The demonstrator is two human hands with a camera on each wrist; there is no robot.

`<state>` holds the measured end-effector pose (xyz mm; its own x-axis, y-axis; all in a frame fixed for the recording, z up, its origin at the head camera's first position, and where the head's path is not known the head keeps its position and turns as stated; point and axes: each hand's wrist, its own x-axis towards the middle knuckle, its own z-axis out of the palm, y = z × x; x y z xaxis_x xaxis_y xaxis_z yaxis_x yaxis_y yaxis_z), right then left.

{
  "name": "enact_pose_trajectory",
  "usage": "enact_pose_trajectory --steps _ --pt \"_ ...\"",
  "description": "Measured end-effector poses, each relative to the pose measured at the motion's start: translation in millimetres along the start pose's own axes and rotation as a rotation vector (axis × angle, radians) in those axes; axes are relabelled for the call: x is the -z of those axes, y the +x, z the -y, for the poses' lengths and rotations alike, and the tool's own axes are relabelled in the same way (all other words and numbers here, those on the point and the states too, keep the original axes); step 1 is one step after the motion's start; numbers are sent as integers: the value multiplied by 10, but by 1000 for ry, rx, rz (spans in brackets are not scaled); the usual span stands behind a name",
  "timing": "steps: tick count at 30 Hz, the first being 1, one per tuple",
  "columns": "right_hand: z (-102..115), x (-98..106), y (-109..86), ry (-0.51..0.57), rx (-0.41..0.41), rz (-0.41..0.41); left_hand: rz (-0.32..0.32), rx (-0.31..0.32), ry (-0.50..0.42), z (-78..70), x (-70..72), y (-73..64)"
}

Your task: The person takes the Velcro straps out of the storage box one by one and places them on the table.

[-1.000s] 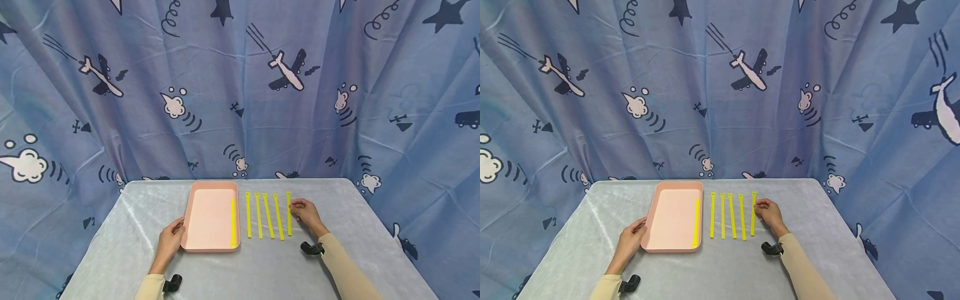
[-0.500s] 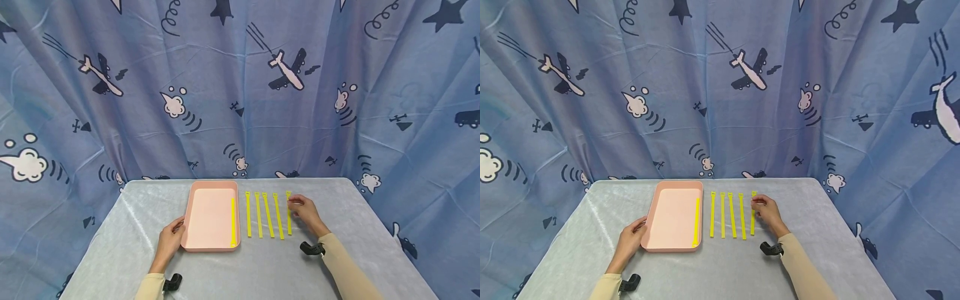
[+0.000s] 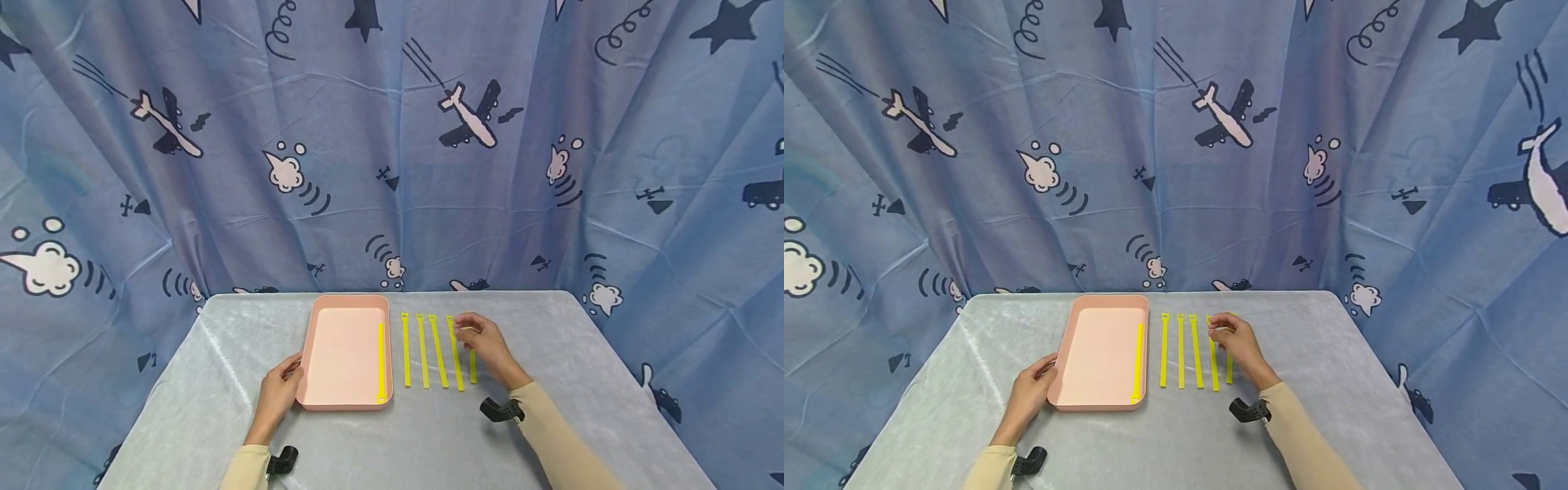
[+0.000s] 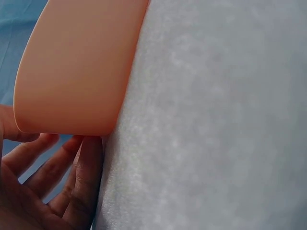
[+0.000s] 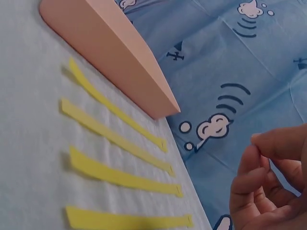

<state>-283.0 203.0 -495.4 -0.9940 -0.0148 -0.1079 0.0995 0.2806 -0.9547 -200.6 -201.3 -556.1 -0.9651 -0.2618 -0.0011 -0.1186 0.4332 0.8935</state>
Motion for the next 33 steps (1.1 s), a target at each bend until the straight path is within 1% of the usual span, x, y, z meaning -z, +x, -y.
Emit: enact_pose_trajectory --steps 7,14,21,26,33 --pt "20 -84 -40 23 41 38 -8 1 3 -6 -6 4" --pt "133 -217 -96 28 31 62 -6 9 7 -11 -15 3" --pt "208 -374 -127 54 56 101 -14 26 -4 -7 -10 -4" --pt "232 -478 -122 47 61 104 -13 19 -3 -12 -10 -5" --pt "242 -630 -103 53 63 151 -4 27 -4 -8 -22 -1"
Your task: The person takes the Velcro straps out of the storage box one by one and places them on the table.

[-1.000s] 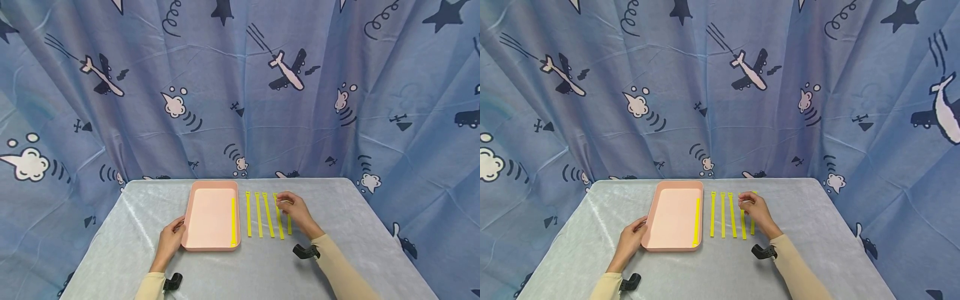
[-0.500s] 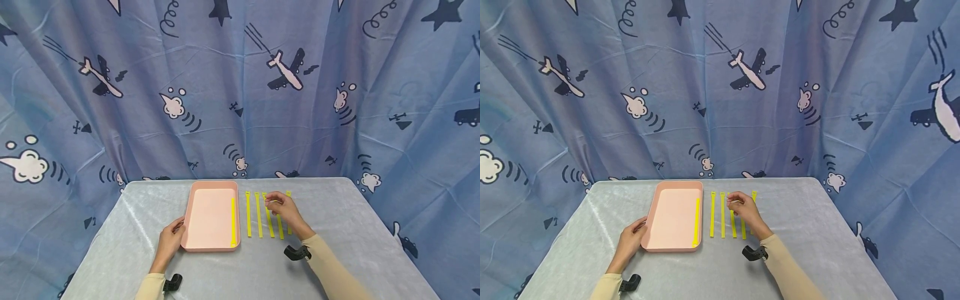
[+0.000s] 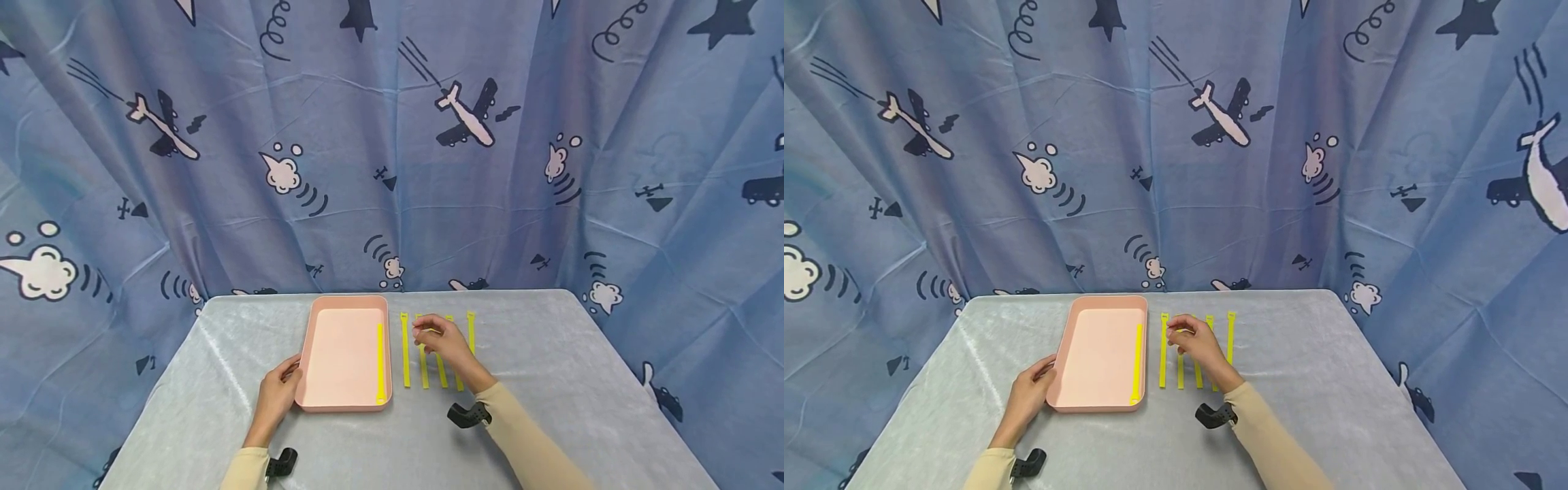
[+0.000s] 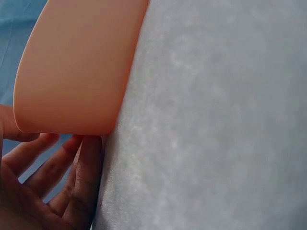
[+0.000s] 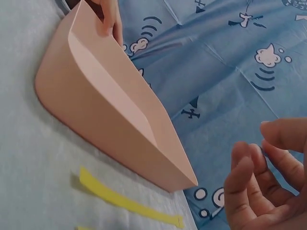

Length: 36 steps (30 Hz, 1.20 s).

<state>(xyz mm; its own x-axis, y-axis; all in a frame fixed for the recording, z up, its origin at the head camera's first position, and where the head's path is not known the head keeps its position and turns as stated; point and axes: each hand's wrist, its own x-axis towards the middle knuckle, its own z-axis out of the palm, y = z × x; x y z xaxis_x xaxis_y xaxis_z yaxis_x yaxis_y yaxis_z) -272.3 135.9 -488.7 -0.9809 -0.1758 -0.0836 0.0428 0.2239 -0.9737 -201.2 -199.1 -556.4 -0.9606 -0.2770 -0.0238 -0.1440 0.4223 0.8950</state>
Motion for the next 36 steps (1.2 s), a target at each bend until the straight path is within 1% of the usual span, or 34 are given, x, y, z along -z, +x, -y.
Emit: enact_pose_trajectory --steps 6,9,12,16,21,24,32,36 --pt "64 -132 7 11 3 43 -4 1 6 2 1 0" --pt "92 -197 0 13 22 63 -4 -4 6 3 4 -7" --pt "107 -259 1 1 49 86 -6 -8 3 4 4 -12" --pt "112 -332 9 -45 82 118 -11 -7 2 10 -1 -4" --pt "135 -404 18 -172 129 133 -23 -11 9 16 2 3" --pt "160 -442 17 -274 182 149 -24 -12 9 16 3 4" --pt "157 -509 52 -454 303 246 -13 -13 11 23 -1 4" --pt "175 -535 71 -584 366 269 -16 -18 14 20 -3 8"
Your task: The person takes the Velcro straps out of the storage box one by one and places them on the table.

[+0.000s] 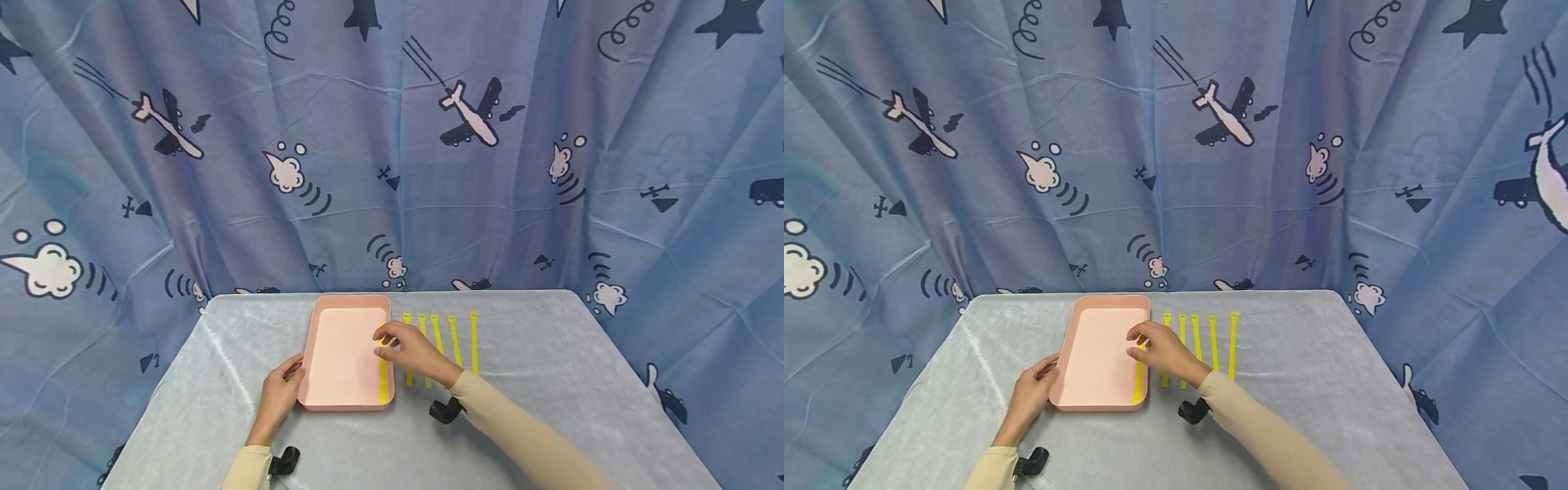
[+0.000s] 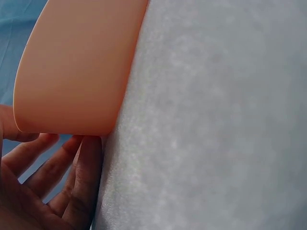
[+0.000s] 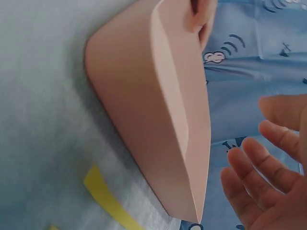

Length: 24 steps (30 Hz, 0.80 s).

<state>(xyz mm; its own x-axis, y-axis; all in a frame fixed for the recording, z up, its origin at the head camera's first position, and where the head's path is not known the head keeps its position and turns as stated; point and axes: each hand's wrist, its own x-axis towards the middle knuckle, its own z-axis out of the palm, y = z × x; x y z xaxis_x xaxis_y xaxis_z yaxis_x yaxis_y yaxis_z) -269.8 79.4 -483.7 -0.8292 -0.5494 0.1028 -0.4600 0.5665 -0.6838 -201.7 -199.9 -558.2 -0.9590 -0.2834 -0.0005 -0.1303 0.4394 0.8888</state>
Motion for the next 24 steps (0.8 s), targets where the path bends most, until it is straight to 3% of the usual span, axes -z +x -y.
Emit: enact_pose_trajectory --steps 10,16,24 --pt "33 -39 105 -410 74 104 3 1 -5 -5 -2 17" --pt "30 -83 168 -518 143 166 1 -5 -4 8 3 24" --pt "0 -156 223 -613 240 190 -4 4 -2 29 -8 27"
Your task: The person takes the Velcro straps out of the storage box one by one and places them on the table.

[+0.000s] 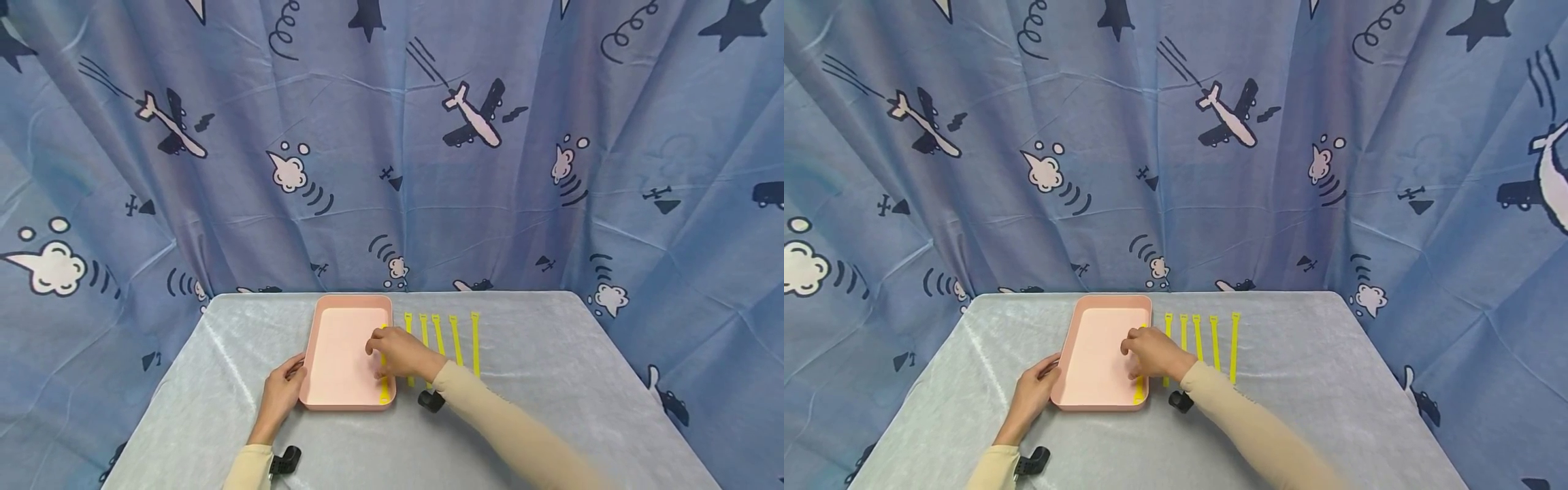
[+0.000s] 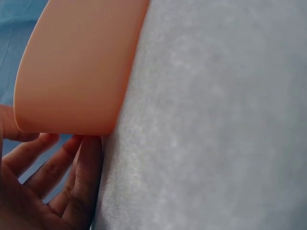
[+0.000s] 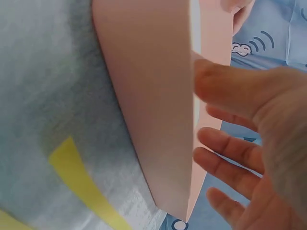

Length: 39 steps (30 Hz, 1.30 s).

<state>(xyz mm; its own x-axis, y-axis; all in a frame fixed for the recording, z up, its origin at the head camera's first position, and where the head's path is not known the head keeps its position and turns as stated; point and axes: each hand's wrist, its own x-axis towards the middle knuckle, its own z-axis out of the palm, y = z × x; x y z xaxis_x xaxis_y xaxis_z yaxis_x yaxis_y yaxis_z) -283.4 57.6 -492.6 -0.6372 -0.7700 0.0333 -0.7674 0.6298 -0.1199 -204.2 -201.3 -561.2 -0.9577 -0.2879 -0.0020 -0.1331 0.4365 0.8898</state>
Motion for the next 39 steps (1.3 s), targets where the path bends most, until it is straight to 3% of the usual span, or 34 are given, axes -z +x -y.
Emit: enact_pose_trajectory --steps 15,20,27,32,39 --pt "1 -102 61 -85 -45 120 -4 6 -1 -37 -1 -11" --pt "21 -160 75 -89 -60 97 4 6 -6 -39 -2 -14" --pt "77 -226 66 -47 -13 24 2 6 -1 -30 -8 -8" --pt "90 -213 66 -53 16 56 -5 -8 -1 -25 0 -16" --pt "95 -231 90 -66 -10 103 2 4 -7 -29 11 -23"
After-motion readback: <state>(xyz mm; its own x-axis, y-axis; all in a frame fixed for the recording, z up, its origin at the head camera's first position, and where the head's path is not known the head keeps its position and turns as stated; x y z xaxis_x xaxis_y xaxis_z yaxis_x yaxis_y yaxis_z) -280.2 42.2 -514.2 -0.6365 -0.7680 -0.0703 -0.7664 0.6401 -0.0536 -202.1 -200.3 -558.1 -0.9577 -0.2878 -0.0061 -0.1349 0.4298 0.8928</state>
